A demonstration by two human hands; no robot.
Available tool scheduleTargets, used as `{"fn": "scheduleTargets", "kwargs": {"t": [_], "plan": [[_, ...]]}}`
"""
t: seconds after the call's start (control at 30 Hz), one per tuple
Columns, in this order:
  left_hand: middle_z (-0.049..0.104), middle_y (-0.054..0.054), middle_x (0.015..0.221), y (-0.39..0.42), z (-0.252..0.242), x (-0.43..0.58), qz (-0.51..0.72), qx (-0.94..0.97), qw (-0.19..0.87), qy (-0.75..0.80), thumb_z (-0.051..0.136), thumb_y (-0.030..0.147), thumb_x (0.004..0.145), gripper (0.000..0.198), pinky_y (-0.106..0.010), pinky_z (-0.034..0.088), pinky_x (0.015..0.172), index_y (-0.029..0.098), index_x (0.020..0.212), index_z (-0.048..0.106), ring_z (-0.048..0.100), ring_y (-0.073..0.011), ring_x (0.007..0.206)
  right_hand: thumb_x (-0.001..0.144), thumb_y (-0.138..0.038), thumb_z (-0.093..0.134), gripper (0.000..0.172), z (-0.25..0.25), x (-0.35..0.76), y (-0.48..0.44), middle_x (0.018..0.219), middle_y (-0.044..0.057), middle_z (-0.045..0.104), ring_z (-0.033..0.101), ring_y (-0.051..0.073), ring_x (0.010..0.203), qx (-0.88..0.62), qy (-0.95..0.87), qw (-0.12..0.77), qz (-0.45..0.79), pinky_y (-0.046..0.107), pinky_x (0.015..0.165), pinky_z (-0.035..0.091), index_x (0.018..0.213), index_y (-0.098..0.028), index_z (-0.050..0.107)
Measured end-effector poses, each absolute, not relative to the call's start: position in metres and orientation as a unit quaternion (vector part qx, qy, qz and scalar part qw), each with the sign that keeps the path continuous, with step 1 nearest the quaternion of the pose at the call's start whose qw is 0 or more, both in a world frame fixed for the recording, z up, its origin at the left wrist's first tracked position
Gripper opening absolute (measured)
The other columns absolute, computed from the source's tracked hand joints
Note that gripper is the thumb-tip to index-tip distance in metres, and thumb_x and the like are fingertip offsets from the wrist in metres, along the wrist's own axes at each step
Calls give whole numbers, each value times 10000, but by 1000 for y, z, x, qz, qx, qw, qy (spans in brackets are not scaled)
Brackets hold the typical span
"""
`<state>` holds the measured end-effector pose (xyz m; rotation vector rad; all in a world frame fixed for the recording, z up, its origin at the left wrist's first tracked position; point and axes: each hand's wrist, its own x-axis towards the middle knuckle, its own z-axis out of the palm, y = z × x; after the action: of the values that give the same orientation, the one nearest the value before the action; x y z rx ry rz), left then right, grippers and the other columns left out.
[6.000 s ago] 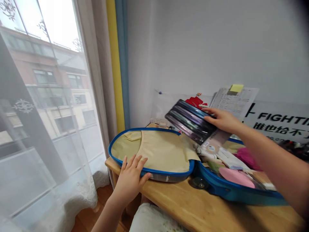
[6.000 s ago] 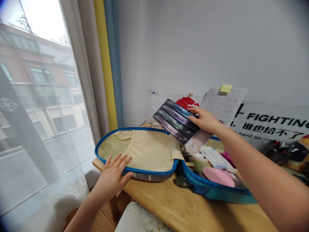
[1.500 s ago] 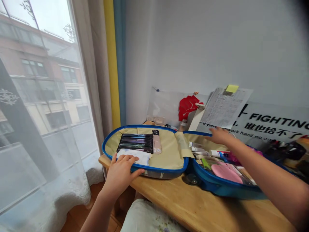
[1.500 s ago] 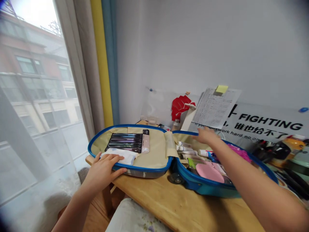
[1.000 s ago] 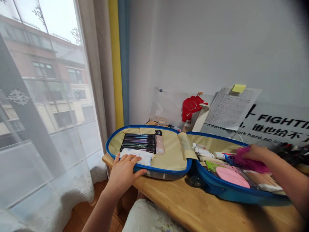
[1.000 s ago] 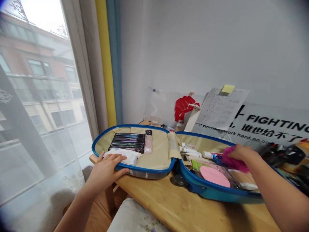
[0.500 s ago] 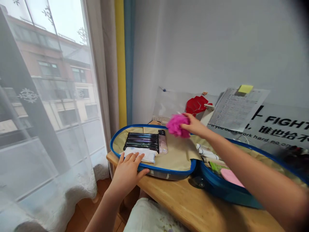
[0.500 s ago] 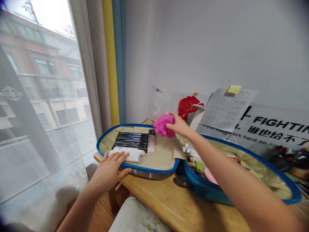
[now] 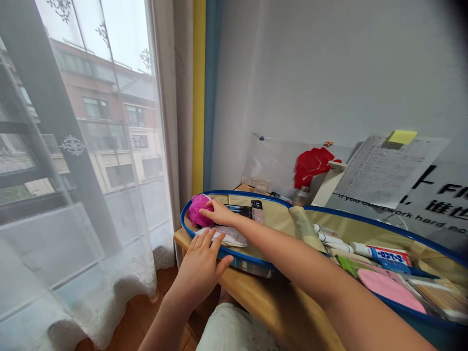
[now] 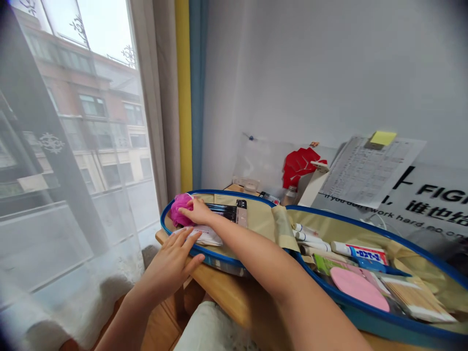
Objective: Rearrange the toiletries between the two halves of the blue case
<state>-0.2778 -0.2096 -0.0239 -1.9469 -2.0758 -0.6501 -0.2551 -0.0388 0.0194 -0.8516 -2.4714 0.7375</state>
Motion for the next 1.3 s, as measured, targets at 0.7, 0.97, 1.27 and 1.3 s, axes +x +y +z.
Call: {"fn": "scheduleTargets", "kwargs": {"t": [0.7,0.97,1.27,1.3], "plan": [[482,-67,1430,-186,-34,-296,-295,-603,136,-728,356,443,959,433,-576,222,1126,289,1322,534,387,-284,1343,892,-388,557,420,23,-187,36,1264,91,546,567,204,1084,-367,-929,-17,-39,440,907,492,1256,-183,523],[511,-70,1401,-186,-31,-296,-289,-611,123,-726,357,441,961,417,-591,232,1113,293,1298,552,394,-282,1331,888,-388,559,470,27,-181,31,1324,102,496,543,223,1120,-421,-901,41,-97,447,908,491,1310,-199,477],[535,-70,1377,-187,-27,-296,-281,-615,119,-727,343,426,968,413,-586,218,1122,275,1281,565,400,-281,1331,867,-274,542,493,32,-178,21,1370,195,462,427,297,1278,-341,-937,62,-35,480,1061,322,1341,-154,477],[537,-72,1375,-187,-27,-296,-281,-617,119,-726,344,425,967,415,-586,219,1121,271,1286,560,400,-283,1330,889,-292,505,457,35,-178,18,1362,172,479,442,271,1270,-316,-947,56,-14,448,1066,325,1327,-164,495]]}}
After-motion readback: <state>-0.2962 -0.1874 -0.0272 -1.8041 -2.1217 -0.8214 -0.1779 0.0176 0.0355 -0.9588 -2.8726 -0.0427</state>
